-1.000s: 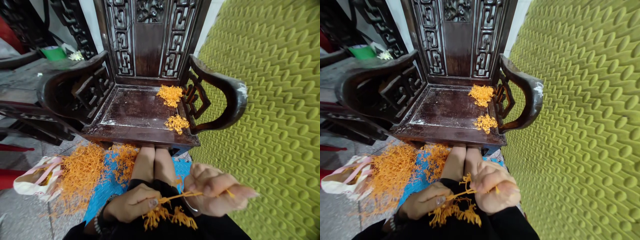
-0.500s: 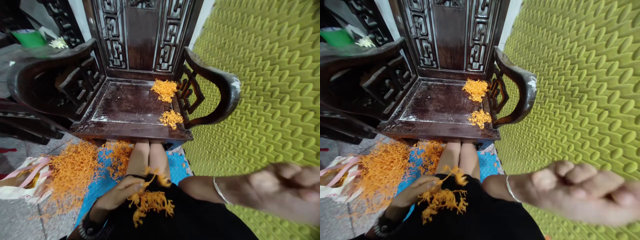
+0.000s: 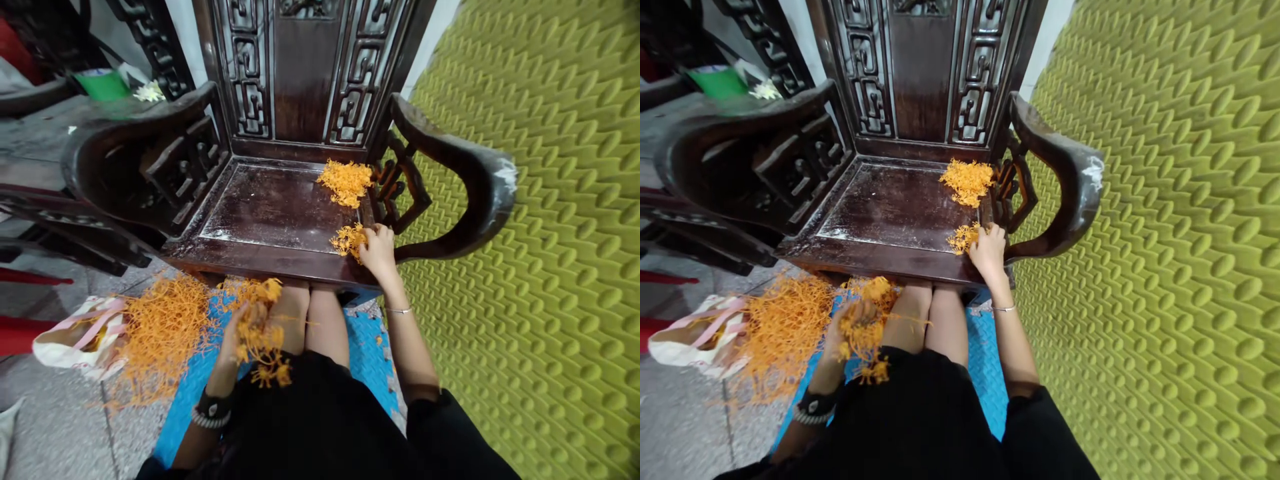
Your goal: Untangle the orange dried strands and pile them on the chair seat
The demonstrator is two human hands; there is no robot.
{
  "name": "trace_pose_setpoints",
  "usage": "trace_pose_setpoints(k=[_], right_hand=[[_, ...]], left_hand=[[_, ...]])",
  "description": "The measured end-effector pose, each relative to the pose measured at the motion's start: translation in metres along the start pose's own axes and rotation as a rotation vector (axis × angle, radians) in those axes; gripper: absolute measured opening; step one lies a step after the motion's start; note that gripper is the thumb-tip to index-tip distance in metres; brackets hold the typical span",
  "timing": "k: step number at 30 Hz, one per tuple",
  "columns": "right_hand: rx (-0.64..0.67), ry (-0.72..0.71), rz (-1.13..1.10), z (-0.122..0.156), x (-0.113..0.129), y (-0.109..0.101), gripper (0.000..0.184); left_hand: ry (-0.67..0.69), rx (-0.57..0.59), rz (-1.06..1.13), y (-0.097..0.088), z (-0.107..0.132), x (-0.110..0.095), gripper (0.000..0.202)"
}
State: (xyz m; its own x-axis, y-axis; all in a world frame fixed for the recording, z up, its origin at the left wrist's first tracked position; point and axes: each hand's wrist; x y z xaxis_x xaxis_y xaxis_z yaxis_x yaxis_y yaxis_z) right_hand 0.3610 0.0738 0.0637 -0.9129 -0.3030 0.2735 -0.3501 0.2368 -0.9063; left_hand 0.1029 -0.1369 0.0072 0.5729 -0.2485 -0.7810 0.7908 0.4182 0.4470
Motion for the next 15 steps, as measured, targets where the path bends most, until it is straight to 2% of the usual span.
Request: trace_pose_setpoints(k=[1,3,5,6,7,9,11,13,15], right_hand=[[-0.038,0.002,-0.029,0.004,-0.001,0.001,0.035],[-0.197,-0.005,-0.127,0.018,0.006,0.0,0.035],[-0.358,-0.04,-0.319,0.039,0.025,-0.004,0.03],[-0.368,-0.066,-0.458,0.052,0.037,-0.005,0.027],[-0.309,-0.1,-0.62,0.066,0.052,-0.005,0.025],[0.018,-0.17,-0.948,0.094,0.08,-0.002,0.027],[0.32,-0.185,-1.181,0.118,0.103,0.004,0.036],[0.437,-0.109,-1.323,0.132,0.115,0.011,0.043],[0.415,0.018,-1.392,0.138,0.117,0.014,0.046]], left_hand=[[0.01,-0.02,0.025,-0.007,-0.007,0.004,0.057],[0.021,-0.046,0.036,-0.023,-0.013,0.008,0.059],[0.009,-0.051,0.024,-0.034,-0.009,0.008,0.058],[-0.006,-0.043,0.006,-0.037,-0.005,0.007,0.057],[-0.023,-0.035,-0.016,-0.037,0.001,0.005,0.054],[-0.067,-0.027,-0.072,-0.029,0.014,0.0,0.044],[-0.098,0.025,-0.225,-0.013,0.024,-0.009,0.031],[-0.078,0.172,-0.469,0.007,0.031,-0.019,0.025],[-0.022,0.383,-0.7,0.024,0.032,-0.029,0.03]])
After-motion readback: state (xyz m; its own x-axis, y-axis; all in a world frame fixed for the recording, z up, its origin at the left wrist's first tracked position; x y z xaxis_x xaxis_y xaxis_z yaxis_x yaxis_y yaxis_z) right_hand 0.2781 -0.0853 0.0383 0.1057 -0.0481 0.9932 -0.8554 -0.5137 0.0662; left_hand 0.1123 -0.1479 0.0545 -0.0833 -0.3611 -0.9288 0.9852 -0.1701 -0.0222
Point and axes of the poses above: each hand's wrist, its own z-axis away from the middle knuckle, its own y-axis out of the palm, x = y × z, and after that the axes turned 6 degrees about -y, right-handed
